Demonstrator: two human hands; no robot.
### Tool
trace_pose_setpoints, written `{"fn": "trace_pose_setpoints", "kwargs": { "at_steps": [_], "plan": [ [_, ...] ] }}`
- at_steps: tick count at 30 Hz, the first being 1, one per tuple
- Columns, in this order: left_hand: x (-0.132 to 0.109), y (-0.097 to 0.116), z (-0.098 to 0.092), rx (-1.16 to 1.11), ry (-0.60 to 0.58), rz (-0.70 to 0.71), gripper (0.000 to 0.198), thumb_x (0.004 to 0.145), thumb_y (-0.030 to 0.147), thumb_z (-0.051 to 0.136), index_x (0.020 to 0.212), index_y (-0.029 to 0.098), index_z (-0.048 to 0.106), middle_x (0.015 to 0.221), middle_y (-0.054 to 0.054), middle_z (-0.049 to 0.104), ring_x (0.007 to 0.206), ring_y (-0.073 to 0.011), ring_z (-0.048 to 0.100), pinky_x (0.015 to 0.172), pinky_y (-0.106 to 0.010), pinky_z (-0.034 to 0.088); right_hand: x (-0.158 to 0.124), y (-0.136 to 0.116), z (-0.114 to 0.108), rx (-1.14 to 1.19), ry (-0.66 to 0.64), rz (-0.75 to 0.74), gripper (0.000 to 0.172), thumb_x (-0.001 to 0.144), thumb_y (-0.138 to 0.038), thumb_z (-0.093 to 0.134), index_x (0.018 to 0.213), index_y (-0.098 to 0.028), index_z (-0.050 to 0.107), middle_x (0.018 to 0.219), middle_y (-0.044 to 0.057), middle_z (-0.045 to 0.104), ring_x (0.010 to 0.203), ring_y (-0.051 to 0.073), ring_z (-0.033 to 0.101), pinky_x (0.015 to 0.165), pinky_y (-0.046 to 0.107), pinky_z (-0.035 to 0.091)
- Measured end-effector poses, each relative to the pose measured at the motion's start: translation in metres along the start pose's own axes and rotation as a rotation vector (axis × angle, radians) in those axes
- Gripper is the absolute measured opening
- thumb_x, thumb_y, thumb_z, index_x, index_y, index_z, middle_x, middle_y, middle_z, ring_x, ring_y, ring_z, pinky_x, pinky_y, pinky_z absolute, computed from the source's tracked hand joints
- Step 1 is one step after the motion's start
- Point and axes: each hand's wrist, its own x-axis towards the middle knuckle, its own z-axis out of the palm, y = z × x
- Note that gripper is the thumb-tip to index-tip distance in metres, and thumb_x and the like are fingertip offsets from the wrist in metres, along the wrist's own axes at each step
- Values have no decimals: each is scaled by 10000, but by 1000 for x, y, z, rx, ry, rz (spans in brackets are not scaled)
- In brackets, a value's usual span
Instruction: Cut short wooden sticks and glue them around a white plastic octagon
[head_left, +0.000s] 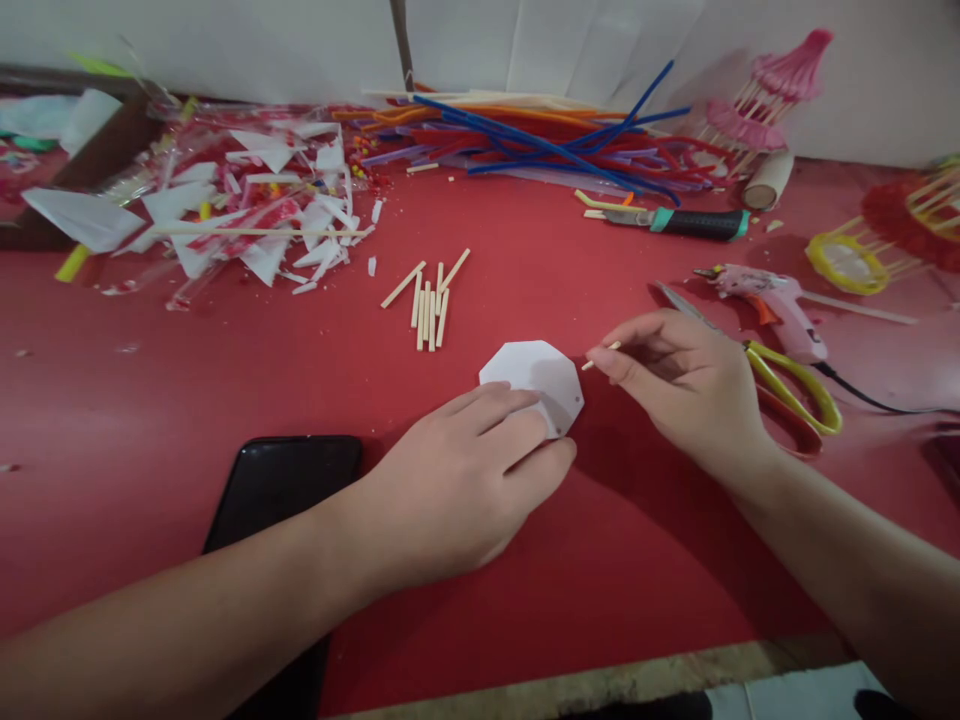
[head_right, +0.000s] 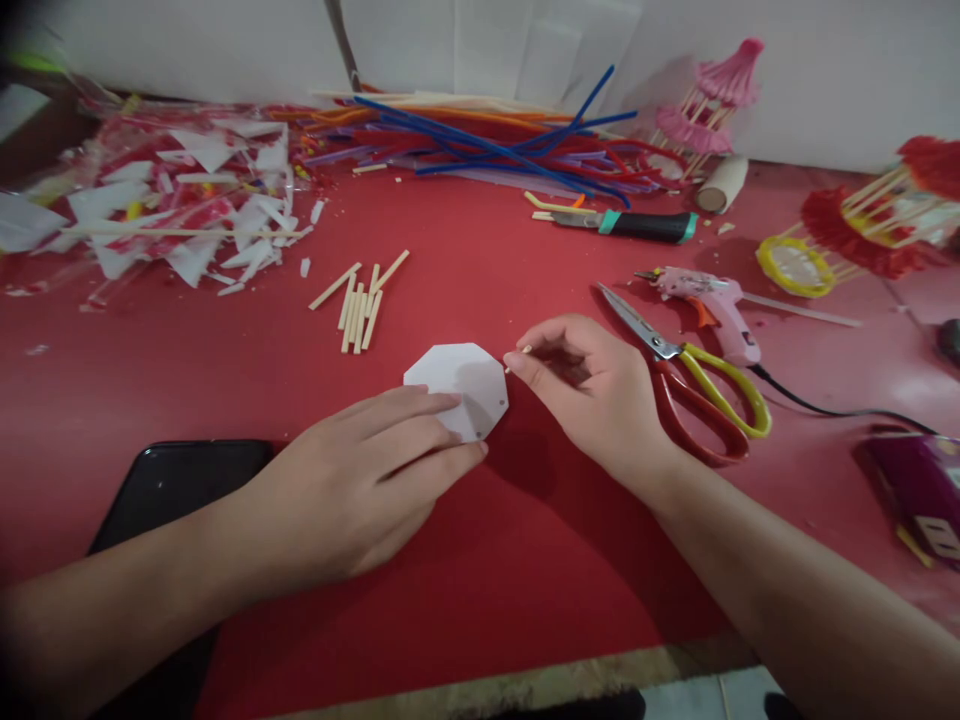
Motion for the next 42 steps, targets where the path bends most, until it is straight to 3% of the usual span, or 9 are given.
{"fn": "trace_pose_setpoints", "kwargs": {
  "at_steps": [3, 6, 9, 12, 17, 21, 30, 35, 42],
  "plan": [
    [-1, 3, -1, 32, 26, -2, 271, 941, 85, 467, 1036, 154, 711, 964, -61, 742, 1026, -257, 687, 1052, -495, 503, 2, 2, -1, -9, 21, -31, 66, 827, -276, 761, 862, -241, 718, 916, 9, 772, 845, 161, 736, 729, 262, 601],
    [-2, 4, -4, 68, 81, -106, 261, 934, 159, 555, 1178, 167, 650, 1138, -79, 728, 1139, -278, 652, 1119, -513, 436, 3, 3, -1, 8, 0, -27, 66, 839, -261, 748, 900, -242, 730, 925, 17, 783, 855, 173, 746, 750, 284, 611],
    [-3, 3, -3, 66, 90, -299, 663, 890, 454, 669, 1401, 88, 459, 1393, -203, 591, 1333, -380, 513, 1142, -564, 401, 4, 4, -1, 44, -35, -3, 97, 872, -269, 713, 965, -244, 730, 911, 18, 790, 833, 174, 753, 780, 310, 621],
    [-5, 2, 3, 15, 43, -361, 1027, 786, 693, 676, 1465, 13, 314, 1452, -291, 504, 1397, -444, 423, 1137, -596, 398, 4, 5, -2, 33, -41, -7, 135, 889, -283, 695, 1012, -246, 735, 924, 24, 795, 838, 181, 757, 813, 337, 628],
    [-5, 0, 9, -50, 18, -342, 865, 885, 499, 662, 1483, 35, 242, 1493, -278, 466, 1415, -398, 422, 1140, -550, 411, 2, 5, -2, 19, -58, -25, 215, 904, -272, 677, 1114, -249, 718, 1000, 34, 795, 904, 191, 763, 842, 347, 628],
    [-3, -6, 9, -73, -2, -377, 821, 875, 401, 694, 1487, 79, 250, 1466, -242, 508, 1347, -392, 494, 1078, -547, 464, -1, 2, 0, -13, -43, -71, 204, 888, -246, 699, 1091, -265, 710, 983, 17, 794, 924, 185, 759, 812, 314, 624],
    [-6, -9, 13, -166, 52, -413, 930, 801, 579, 741, 1465, 144, 258, 1477, -251, 471, 1390, -426, 443, 1097, -609, 440, -6, 5, 1, -230, -1, -203, 79, 870, -345, 722, 920, -285, 737, 928, 11, 784, 828, 204, 749, 767, 357, 622],
    [-6, -7, 14, -195, 156, -412, 876, 847, 465, 724, 1472, 164, 189, 1557, -279, 288, 1498, -409, 281, 1151, -619, 393, -5, 5, 0, -287, 12, -243, 74, 864, -360, 728, 912, -303, 735, 928, 4, 782, 830, 202, 743, 751, 349, 617],
    [-5, -10, 16, -229, 108, -390, 802, 869, 364, 692, 1453, 185, 172, 1510, -270, 397, 1394, -385, 465, 1129, -650, 394, -4, 4, 2, -253, -2, -210, 80, 860, -375, 728, 871, -295, 732, 897, 5, 780, 823, 208, 745, 745, 357, 617]
  ]
}}
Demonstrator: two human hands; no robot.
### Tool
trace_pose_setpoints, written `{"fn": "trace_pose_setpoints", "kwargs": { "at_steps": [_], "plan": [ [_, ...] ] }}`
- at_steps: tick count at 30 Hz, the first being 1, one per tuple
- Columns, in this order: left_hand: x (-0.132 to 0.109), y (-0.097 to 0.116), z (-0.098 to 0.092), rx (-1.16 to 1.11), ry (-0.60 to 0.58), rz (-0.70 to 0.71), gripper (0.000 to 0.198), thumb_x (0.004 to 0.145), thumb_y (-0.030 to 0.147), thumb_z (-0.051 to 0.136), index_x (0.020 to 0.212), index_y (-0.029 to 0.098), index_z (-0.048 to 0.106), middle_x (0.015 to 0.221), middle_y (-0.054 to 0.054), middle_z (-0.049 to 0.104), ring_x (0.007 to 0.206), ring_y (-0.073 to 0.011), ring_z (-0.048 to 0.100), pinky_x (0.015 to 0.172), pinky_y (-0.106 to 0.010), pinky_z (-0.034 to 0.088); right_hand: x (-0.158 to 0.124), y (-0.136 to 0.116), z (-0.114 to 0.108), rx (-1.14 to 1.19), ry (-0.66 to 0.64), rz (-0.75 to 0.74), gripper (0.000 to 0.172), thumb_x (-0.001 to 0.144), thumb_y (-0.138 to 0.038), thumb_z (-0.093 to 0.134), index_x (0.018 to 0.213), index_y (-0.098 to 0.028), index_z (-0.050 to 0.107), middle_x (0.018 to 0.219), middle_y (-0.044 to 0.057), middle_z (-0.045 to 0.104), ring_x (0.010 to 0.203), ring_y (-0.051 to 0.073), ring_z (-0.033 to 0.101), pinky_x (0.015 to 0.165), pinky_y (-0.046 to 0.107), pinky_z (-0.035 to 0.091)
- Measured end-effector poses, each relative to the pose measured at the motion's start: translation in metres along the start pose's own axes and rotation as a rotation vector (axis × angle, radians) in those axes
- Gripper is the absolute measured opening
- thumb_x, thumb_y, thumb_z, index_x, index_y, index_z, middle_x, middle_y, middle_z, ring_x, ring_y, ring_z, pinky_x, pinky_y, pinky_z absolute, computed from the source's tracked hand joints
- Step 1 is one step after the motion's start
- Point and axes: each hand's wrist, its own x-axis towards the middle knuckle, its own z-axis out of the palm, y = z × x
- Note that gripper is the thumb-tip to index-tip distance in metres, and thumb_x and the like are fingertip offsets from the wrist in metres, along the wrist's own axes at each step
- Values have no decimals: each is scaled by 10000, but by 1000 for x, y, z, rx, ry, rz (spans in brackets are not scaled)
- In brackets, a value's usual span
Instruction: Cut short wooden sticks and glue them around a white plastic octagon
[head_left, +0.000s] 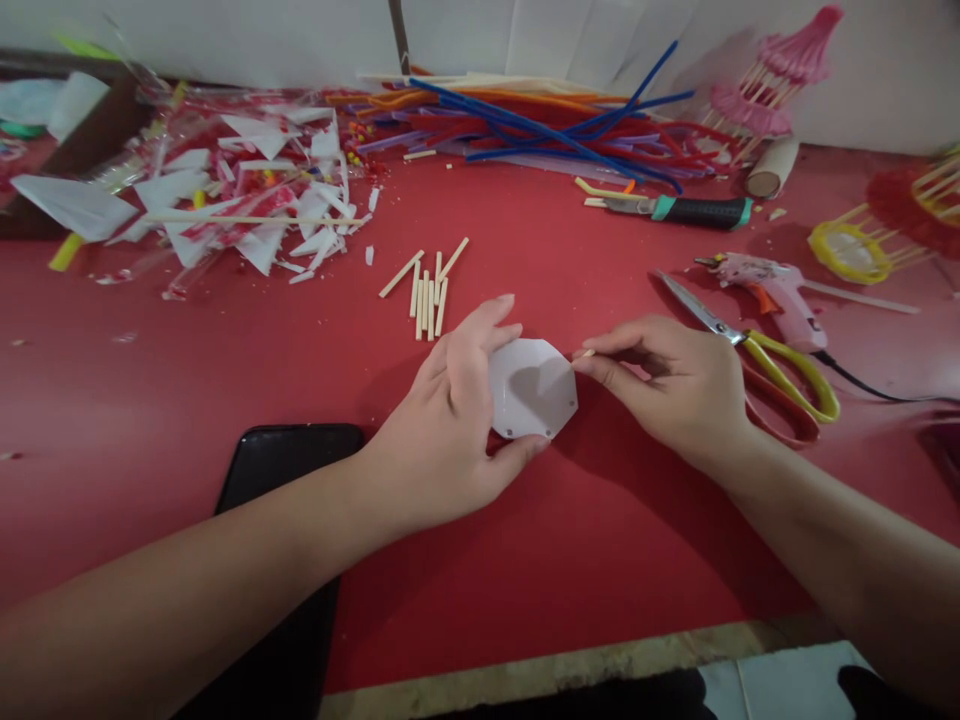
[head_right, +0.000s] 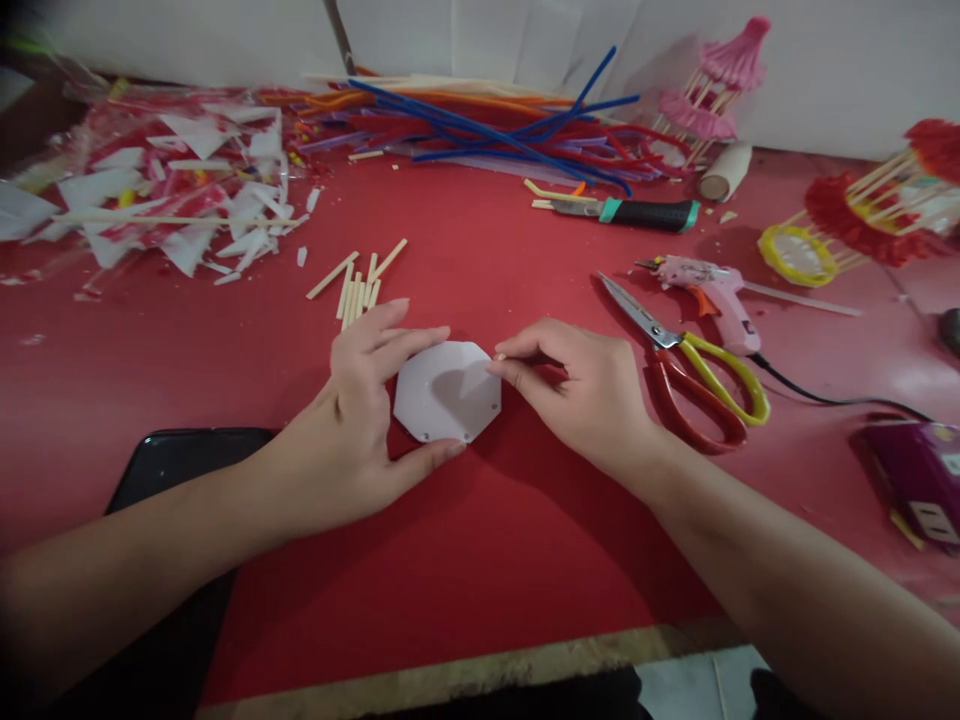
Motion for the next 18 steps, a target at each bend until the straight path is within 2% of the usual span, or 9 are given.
{"fn": "trace_pose_setpoints", "kwargs": {
  "at_steps": [7, 14, 18],
  "plan": [
    [0, -2, 0, -2, -10, -31, 815, 847, 414, 715, 1446, 146, 231, 1451, -262, 479, 1405, -392, 446, 1132, -625, 394, 3, -1, 1, -6, 3, 2, 82, 850, -355, 738, 845, -273, 726, 854, 1, 766, 778, 187, 725, 711, 328, 595],
    [0, -4, 0, -12, -15, -31, 818, 852, 469, 709, 1453, 162, 246, 1466, -247, 469, 1417, -374, 435, 1129, -598, 416, 1, 0, 1, 5, 6, 6, 61, 855, -346, 729, 861, -285, 723, 885, 2, 771, 814, 204, 736, 742, 353, 613],
    [0, -4, 0, -11, -22, -47, 823, 838, 458, 728, 1443, 138, 271, 1464, -255, 472, 1427, -394, 414, 1137, -600, 404, 1, 0, 1, 13, 7, 5, 43, 859, -324, 725, 864, -282, 721, 890, 3, 771, 814, 197, 735, 753, 345, 614]
  ]
}}
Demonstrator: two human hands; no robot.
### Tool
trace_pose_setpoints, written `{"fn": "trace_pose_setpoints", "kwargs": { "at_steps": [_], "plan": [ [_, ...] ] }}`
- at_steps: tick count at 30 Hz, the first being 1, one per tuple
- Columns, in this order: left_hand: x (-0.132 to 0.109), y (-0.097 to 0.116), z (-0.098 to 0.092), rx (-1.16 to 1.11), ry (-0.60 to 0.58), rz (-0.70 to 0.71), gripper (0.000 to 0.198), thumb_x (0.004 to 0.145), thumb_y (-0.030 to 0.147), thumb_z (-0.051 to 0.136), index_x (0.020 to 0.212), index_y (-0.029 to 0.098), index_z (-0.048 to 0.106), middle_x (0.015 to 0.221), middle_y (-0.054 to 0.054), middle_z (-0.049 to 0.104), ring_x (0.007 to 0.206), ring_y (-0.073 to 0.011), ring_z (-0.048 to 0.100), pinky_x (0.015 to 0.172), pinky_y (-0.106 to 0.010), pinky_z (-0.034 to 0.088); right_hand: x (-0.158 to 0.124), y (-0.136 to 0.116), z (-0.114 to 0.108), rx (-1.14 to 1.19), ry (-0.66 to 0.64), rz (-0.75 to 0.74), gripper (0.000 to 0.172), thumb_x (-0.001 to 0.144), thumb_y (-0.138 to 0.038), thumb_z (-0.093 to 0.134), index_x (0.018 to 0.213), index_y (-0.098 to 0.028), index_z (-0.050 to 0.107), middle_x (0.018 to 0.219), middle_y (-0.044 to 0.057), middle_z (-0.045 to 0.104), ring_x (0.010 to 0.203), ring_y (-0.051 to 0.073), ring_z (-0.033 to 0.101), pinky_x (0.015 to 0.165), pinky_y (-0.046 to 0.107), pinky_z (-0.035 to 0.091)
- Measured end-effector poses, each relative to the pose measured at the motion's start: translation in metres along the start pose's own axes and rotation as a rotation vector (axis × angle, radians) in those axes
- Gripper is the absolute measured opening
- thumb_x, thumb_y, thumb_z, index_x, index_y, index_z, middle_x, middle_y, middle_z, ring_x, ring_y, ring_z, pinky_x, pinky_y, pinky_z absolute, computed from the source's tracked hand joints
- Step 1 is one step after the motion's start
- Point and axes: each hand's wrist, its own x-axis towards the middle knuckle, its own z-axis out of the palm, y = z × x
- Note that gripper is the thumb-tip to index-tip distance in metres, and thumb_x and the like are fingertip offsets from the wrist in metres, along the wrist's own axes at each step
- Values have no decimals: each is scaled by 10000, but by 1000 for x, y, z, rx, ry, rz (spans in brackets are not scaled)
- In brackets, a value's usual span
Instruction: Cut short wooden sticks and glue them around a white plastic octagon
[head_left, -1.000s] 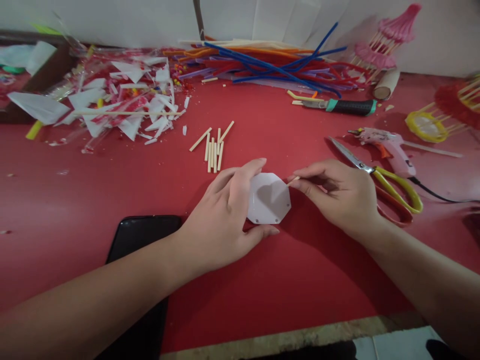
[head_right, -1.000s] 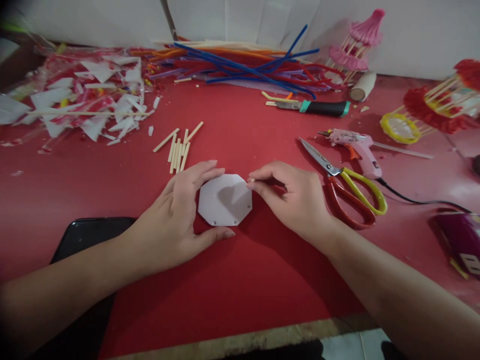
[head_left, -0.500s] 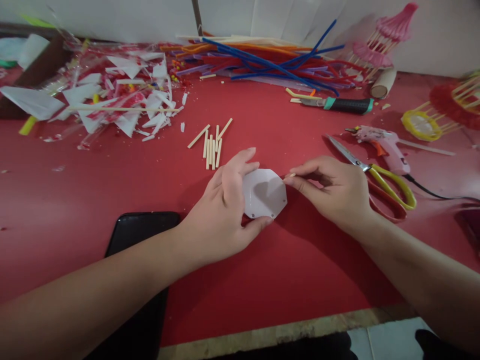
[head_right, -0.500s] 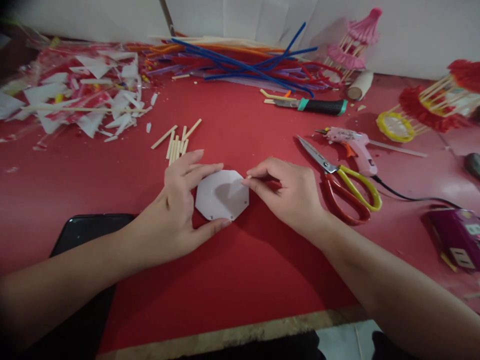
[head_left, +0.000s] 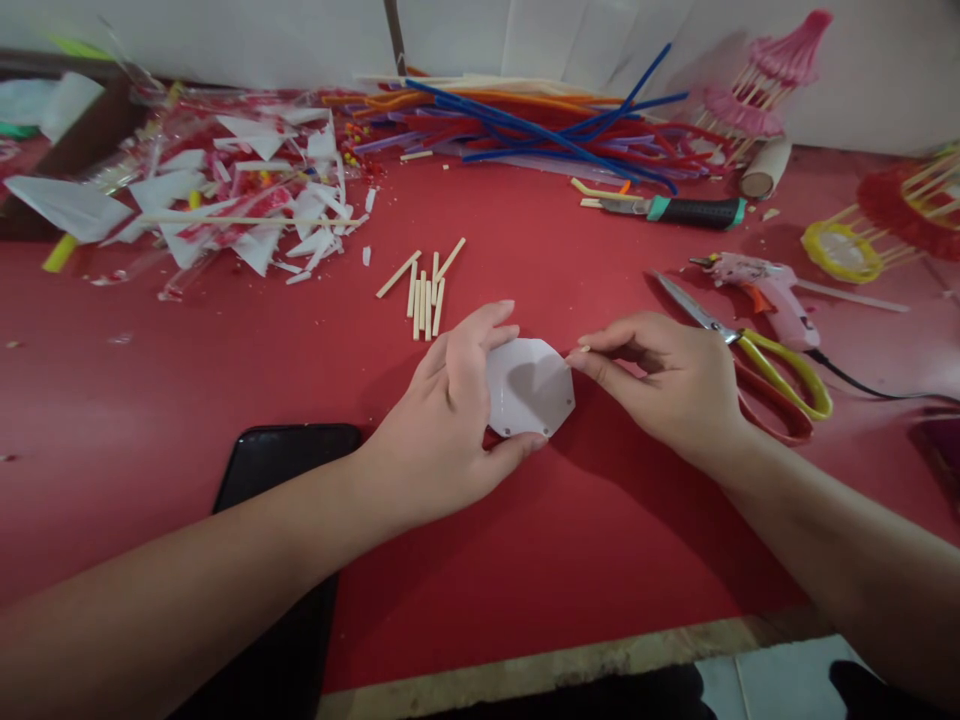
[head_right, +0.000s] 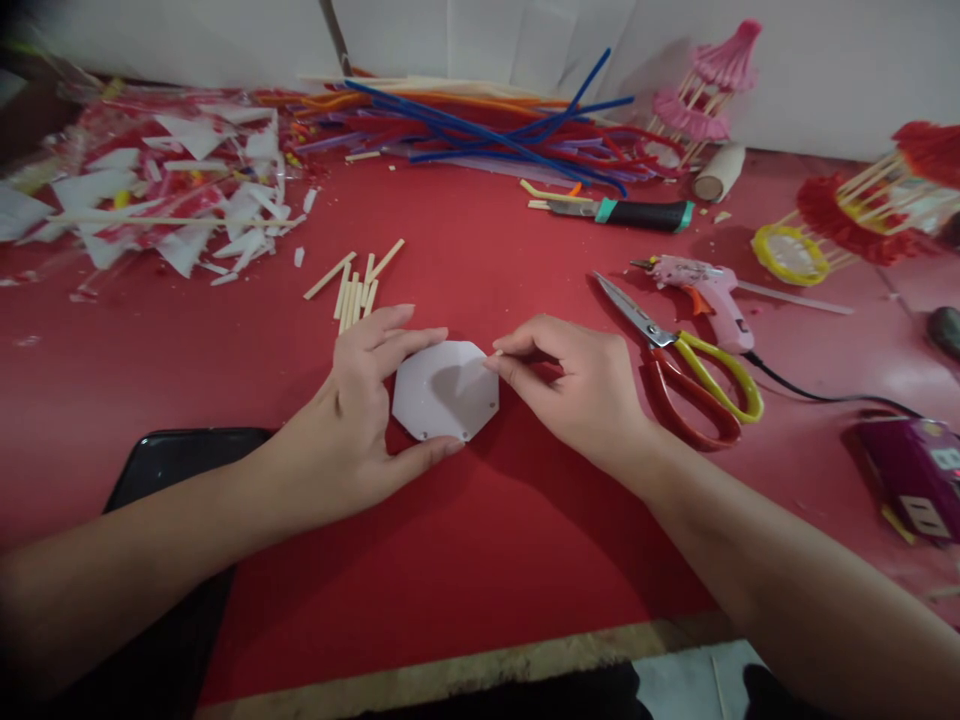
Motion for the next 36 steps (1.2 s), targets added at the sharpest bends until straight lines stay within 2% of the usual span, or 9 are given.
{"fn": "trace_pose_setpoints", "kwargs": {
  "at_steps": [10, 16, 25, 36],
  "plan": [
    [1, 1, 0, -16, -1, -5, 824, 847, 508, 709, 1453, 172, 264, 1462, -229, 487, 1421, -379, 420, 1142, -592, 410, 0, -1, 1, 0, 4, 12, 73, 855, -344, 728, 858, -272, 719, 881, 6, 767, 786, 188, 727, 728, 332, 610],
    [1, 1, 0, -18, -5, -27, 863, 815, 461, 752, 1447, 126, 269, 1453, -249, 491, 1425, -400, 403, 1141, -588, 403, 1, -1, 1, -17, 2, -2, 72, 862, -336, 723, 858, -264, 722, 876, 4, 763, 774, 178, 722, 716, 316, 601],
    [1, 2, -1, -29, -20, -46, 880, 793, 453, 775, 1454, 168, 269, 1453, -224, 495, 1431, -399, 398, 1151, -573, 399, 0, 1, 1, 6, 10, -24, 48, 857, -302, 733, 857, -256, 720, 862, -8, 760, 762, 163, 721, 698, 289, 586],
    [1, 2, -1, -25, -26, -53, 835, 800, 448, 770, 1430, 155, 307, 1456, -235, 479, 1416, -406, 419, 1138, -574, 414, 0, -1, 0, 15, -20, -31, 34, 861, -272, 725, 848, -252, 701, 864, -3, 765, 793, 176, 736, 722, 300, 592]
  ]
}}
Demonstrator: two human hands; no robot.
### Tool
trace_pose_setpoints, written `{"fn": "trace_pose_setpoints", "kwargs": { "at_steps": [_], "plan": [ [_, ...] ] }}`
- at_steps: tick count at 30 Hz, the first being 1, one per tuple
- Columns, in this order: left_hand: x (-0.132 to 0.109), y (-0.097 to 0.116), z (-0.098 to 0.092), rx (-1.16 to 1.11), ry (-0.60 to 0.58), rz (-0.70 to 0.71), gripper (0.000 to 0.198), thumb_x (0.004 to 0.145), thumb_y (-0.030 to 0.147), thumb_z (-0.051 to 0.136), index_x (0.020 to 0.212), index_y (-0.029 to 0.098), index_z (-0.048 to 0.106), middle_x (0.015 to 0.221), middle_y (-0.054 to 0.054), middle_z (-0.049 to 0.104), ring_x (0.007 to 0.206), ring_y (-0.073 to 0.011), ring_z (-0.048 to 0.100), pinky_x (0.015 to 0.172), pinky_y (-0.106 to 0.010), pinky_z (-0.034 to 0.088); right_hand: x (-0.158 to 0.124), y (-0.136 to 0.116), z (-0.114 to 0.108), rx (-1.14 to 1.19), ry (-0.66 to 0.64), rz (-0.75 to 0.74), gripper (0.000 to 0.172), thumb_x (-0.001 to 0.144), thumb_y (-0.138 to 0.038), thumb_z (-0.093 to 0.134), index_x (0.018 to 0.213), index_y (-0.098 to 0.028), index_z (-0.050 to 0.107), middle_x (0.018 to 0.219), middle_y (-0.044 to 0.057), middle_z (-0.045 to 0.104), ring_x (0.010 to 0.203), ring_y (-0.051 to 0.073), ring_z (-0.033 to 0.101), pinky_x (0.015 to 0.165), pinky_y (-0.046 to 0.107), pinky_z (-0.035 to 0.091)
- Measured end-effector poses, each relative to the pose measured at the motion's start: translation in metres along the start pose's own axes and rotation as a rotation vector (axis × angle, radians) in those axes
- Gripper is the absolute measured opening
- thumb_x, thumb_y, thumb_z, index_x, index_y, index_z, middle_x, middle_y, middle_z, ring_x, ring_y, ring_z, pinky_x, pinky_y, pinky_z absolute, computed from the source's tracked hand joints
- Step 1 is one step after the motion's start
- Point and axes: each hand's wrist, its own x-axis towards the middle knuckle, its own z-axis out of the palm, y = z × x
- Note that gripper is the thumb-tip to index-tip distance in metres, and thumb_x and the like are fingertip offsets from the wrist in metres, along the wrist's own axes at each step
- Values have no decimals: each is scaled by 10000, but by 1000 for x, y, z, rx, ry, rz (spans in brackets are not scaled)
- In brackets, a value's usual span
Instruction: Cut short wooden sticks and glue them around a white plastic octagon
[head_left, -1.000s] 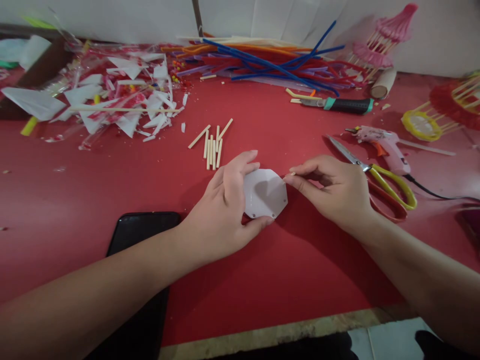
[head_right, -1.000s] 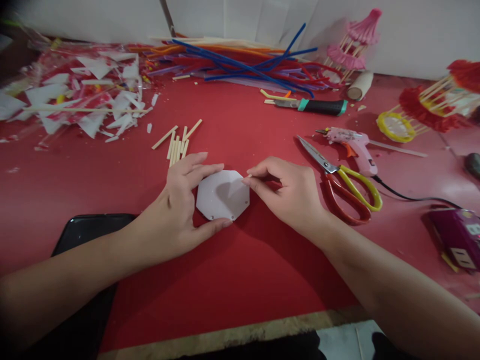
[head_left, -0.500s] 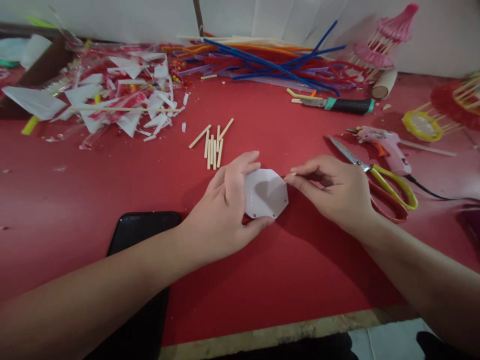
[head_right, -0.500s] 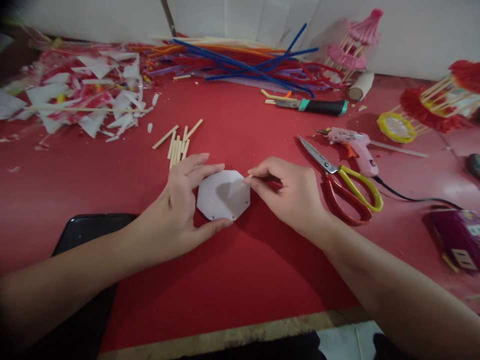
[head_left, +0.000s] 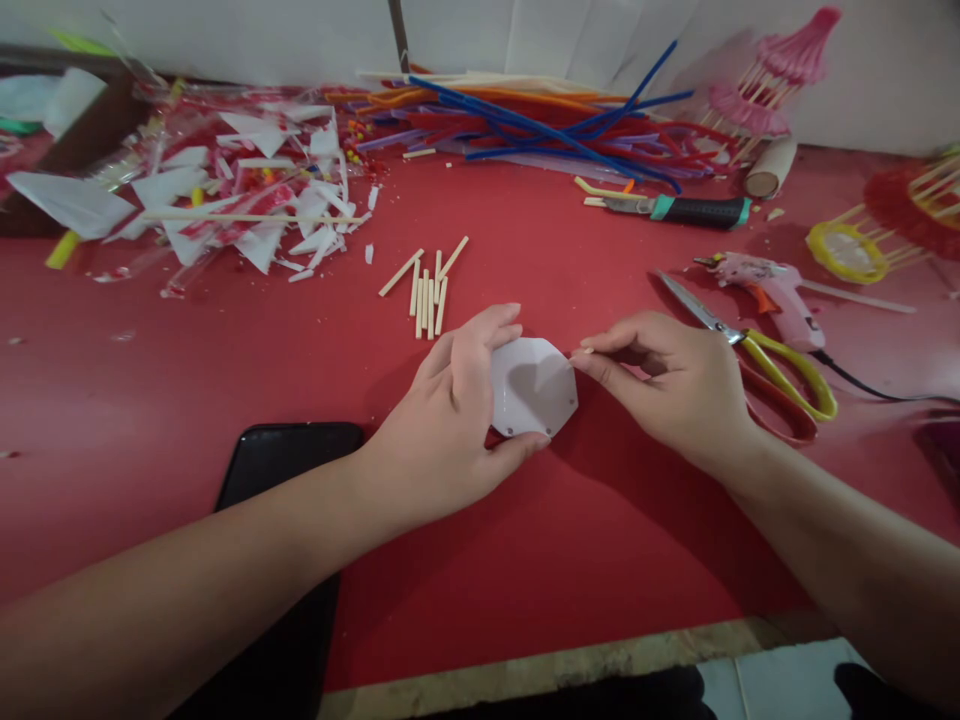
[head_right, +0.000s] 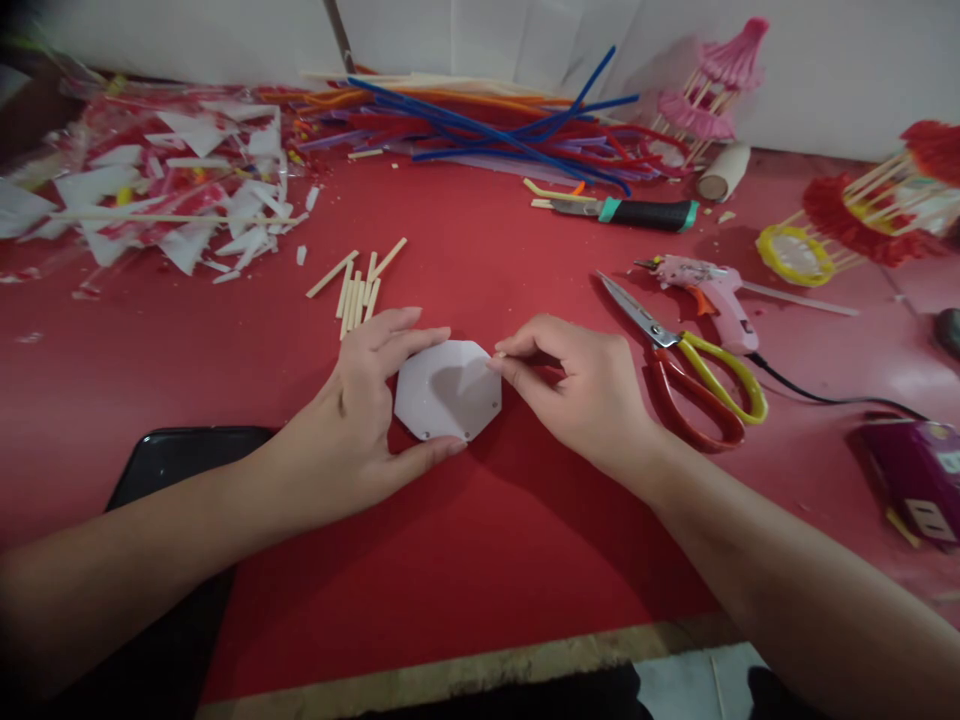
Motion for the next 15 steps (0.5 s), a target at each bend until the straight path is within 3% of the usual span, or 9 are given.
{"fn": "trace_pose_setpoints", "kwargs": {
  "at_steps": [15],
  "plan": [
    [1, -2, 4, 5, 27, 39, 836, 776, 404, 791, 1413, 162, 306, 1420, -232, 504, 1395, -397, 450, 1108, -568, 445, 2, -7, -2, -72, -48, -9, 106, 861, -262, 709, 779, -242, 646, 816, -7, 761, 769, 174, 737, 642, 274, 569]
  ]
}}
